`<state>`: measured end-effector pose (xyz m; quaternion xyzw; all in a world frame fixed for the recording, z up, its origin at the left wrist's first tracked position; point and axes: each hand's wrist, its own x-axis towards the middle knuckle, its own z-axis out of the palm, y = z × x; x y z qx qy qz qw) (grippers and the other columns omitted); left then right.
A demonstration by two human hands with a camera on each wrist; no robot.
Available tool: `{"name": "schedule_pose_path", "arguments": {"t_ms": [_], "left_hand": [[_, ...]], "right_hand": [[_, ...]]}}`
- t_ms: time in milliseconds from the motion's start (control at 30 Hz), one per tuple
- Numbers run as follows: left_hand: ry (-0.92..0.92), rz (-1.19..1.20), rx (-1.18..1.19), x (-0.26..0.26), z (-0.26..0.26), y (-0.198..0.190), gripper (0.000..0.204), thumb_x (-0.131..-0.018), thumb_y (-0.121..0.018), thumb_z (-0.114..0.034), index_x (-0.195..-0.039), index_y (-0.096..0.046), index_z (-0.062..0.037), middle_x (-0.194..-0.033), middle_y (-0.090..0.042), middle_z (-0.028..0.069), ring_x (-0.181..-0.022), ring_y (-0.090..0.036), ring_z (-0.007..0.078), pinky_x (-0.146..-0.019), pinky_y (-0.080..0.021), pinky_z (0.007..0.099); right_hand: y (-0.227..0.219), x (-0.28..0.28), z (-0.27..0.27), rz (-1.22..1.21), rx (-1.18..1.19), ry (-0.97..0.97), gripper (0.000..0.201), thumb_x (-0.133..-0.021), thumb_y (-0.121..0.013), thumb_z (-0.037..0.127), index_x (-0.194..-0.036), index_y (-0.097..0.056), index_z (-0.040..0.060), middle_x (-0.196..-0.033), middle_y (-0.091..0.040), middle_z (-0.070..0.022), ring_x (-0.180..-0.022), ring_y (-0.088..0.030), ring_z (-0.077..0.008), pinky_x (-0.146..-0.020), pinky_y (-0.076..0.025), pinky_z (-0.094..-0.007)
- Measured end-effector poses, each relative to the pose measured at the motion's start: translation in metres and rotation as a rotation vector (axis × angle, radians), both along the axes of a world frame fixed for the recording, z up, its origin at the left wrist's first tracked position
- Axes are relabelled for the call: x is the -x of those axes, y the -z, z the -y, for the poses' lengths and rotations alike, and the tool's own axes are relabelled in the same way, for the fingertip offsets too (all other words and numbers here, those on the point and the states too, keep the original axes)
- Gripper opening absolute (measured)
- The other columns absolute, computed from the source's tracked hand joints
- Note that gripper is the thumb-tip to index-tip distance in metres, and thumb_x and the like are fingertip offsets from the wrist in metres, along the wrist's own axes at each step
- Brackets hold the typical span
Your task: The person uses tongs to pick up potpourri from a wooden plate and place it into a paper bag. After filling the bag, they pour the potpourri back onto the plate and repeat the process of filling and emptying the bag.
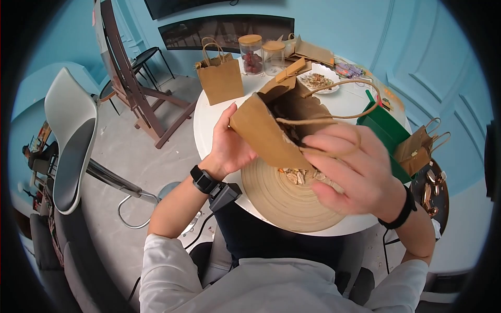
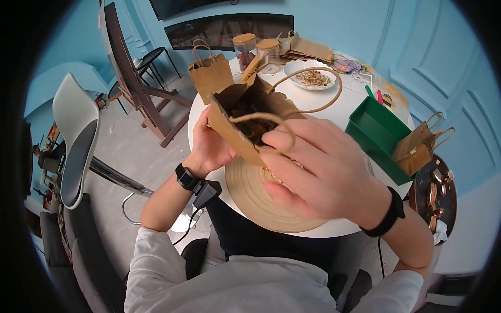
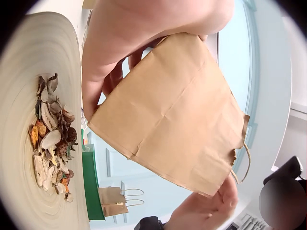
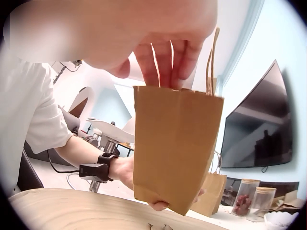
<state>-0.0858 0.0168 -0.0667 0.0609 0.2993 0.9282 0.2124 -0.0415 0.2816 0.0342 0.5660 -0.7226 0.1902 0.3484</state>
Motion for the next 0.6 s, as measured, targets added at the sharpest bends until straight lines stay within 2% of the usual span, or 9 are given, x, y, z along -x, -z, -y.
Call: {"name": "schedule_pose_path", "arguments": {"t_ms": [67, 100, 133, 167, 200, 300, 400, 533, 600], "left_hand": [[0.098, -0.071, -0.08, 0.008, 0.012, 0.011, 0.062, -0.096, -0.037, -0.058, -0.138, -0.05, -0.0139, -0.139, -0.053, 0.0091, -0.127, -0.051, 0.0279, -0.105, -0.041, 0.0482], [0.196, -0.142, -0.16, 0.01, 0.017, 0.017, 0.059, -0.096, -0.039, -0.053, -0.138, -0.05, -0.0138, -0.14, -0.053, 0.0084, -0.127, -0.05, 0.0278, -0.105, -0.04, 0.0481], [0.199, -0.133, -0.162, 0.007, 0.016, 0.014, 0.059, -0.096, -0.039, -0.053, -0.138, -0.05, -0.0138, -0.14, -0.053, 0.0084, -0.127, -0.05, 0.0278, -0.105, -0.04, 0.0481], [0.091, -0.083, -0.034, 0.004, 0.015, 0.007, 0.058, -0.096, -0.039, -0.052, -0.138, -0.049, -0.0137, -0.14, -0.052, 0.008, -0.128, -0.05, 0.0276, -0.106, -0.038, 0.0483], [-0.015, -0.034, 0.098, 0.002, 0.013, 0.0, 0.058, -0.096, -0.04, -0.05, -0.139, -0.049, -0.0135, -0.141, -0.052, 0.0076, -0.128, -0.049, 0.0273, -0.106, -0.037, 0.0484], [-0.063, -0.007, 0.193, 0.001, 0.013, -0.008, 0.057, -0.095, -0.04, -0.049, -0.14, -0.048, -0.0137, -0.142, -0.05, 0.0072, -0.13, -0.048, 0.0269, -0.106, -0.037, 0.0485], [-0.102, 0.008, 0.283, 0.002, 0.016, -0.007, 0.058, -0.095, -0.042, -0.047, -0.14, -0.047, -0.0115, -0.142, -0.05, 0.0082, -0.13, -0.047, 0.0273, -0.107, -0.036, 0.0494], [-0.101, 0.027, 0.342, 0.005, 0.024, -0.003, 0.059, -0.094, -0.043, -0.047, -0.139, -0.046, -0.0085, -0.141, -0.051, 0.0091, -0.13, -0.048, 0.0274, -0.107, -0.036, 0.0507], [-0.089, 0.015, 0.363, 0.01, 0.028, -0.002, 0.058, -0.094, -0.044, -0.045, -0.138, -0.046, -0.0066, -0.14, -0.051, 0.0095, -0.129, -0.048, 0.0276, -0.106, -0.036, 0.0515]], "right_hand": [[-0.007, -0.009, -0.014, -0.072, 0.024, 0.081, 0.03, -0.071, -0.072, 0.011, -0.1, -0.067, 0.0049, -0.118, -0.064, -0.01, -0.103, -0.06, -0.0303, -0.082, -0.048, -0.0399], [-0.013, -0.011, -0.016, -0.065, 0.02, 0.082, 0.03, -0.071, -0.072, 0.011, -0.1, -0.067, 0.0049, -0.118, -0.064, -0.01, -0.103, -0.06, -0.0303, -0.082, -0.048, -0.0399], [-0.021, -0.013, -0.018, -0.134, 0.039, 0.245, 0.037, -0.073, -0.07, 0.007, -0.11, -0.063, 0.0028, -0.117, -0.063, -0.0131, -0.105, -0.059, -0.0316, -0.086, -0.047, -0.039], [-0.025, -0.012, -0.02, -0.204, 0.062, 0.414, 0.045, -0.076, -0.069, 0.003, -0.12, -0.06, 0.0007, -0.116, -0.063, -0.0161, -0.107, -0.057, -0.033, -0.091, -0.045, -0.0382], [-0.024, -0.005, -0.022, -0.196, 0.065, 0.426, 0.045, -0.076, -0.069, 0.003, -0.12, -0.06, 0.0007, -0.116, -0.063, -0.0161, -0.107, -0.057, -0.033, -0.091, -0.045, -0.0382], [-0.02, 0.01, -0.03, 0.096, 0.105, 0.382, 0.052, -0.079, -0.067, 0.003, -0.129, -0.053, 0.0014, -0.116, -0.062, -0.0126, -0.098, -0.059, -0.026, -0.083, -0.047, -0.0316], [-0.017, 0.014, -0.035, 0.721, -0.017, 0.291, 0.051, -0.082, -0.067, 0.001, -0.13, -0.054, 0.0041, -0.109, -0.063, -0.0078, -0.078, -0.057, -0.0097, -0.061, -0.044, -0.0227], [-0.007, 0.018, -0.044, 0.799, -0.072, 0.327, 0.041, -0.086, -0.064, 0.003, -0.126, -0.056, 0.0016, -0.101, -0.065, -0.007, -0.073, -0.056, -0.0092, -0.061, -0.044, -0.0225], [-0.003, 0.023, -0.042, 0.852, -0.063, 0.337, 0.022, -0.087, -0.063, 0.011, -0.106, -0.063, -0.0004, -0.08, -0.065, -0.0148, -0.062, -0.06, -0.0273, -0.058, -0.046, -0.035]]}}
